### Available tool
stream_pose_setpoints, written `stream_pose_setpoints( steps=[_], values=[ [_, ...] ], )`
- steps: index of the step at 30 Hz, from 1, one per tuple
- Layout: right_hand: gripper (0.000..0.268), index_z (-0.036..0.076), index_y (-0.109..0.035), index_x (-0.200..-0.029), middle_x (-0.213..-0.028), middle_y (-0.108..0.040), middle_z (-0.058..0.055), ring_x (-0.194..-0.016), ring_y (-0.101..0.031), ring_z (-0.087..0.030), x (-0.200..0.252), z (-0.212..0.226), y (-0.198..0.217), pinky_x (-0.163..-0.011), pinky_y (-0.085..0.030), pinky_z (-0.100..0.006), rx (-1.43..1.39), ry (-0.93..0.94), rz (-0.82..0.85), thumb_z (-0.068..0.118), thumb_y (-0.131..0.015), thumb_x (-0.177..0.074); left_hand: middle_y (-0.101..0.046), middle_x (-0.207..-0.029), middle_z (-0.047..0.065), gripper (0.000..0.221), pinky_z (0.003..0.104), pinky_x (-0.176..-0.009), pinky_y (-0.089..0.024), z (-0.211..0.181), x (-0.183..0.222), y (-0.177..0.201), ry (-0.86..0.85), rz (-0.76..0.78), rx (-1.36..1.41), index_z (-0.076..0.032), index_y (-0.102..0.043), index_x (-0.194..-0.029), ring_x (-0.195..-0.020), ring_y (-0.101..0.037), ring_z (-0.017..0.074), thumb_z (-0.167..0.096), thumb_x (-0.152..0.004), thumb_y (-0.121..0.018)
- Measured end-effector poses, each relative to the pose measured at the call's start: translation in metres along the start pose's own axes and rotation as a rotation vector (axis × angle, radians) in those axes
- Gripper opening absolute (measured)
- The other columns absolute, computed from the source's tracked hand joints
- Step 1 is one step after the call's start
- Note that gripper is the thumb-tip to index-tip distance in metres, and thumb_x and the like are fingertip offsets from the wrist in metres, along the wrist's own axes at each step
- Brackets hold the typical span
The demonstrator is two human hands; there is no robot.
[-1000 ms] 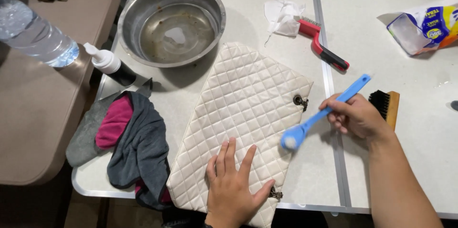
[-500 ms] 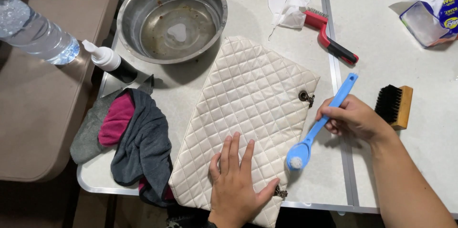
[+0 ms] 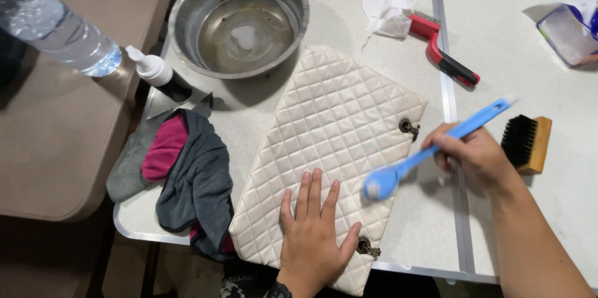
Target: Cleaning a white quilted leather handbag using cleaning solution and various brushes.
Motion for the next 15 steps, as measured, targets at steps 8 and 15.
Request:
stream_pose_setpoints(
  steps=[8,15],
  values=[
    [0.029,-0.006,-0.075,-0.094,-0.054,-0.044,-0.007,-0.049,-0.038,-0.014,0.001,-0.012,0.009,-0.046,-0.028,-0.023,0.071,0.011,0.002,0.015,-0.057,-0.102,-0.032,-0.164,0.021,0.072,0.059,-0.119,-0.018,-0.001,0.003,-0.002,-0.009,0.003,-0.005,-0.011,-0.050,-0.148,-0.152,-0.029,0.0354,-0.056,-0.092,-0.055],
    [0.027,-0.003,-0.074,-0.098,-0.059,-0.049,-0.008,-0.054,-0.041,-0.015,0.004,-0.002,0.002,-0.050,-0.028,-0.024,0.088,0.070,-0.116,0.018,-0.059,-0.104,-0.034,-0.163,0.021,0.071,0.058,-0.119,-0.019,-0.002,0.001,0.001,-0.010,-0.004,0.004,-0.010,-0.050,-0.148,-0.153,-0.029,0.0349,-0.055,-0.093,-0.055]
  ],
)
Point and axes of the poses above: each hand's wrist, its own x-axis away from the middle knuckle, its own y-axis out of the back of the hand, z = x × y, the point moved 2 cm from there along -x, towards the middle knuckle
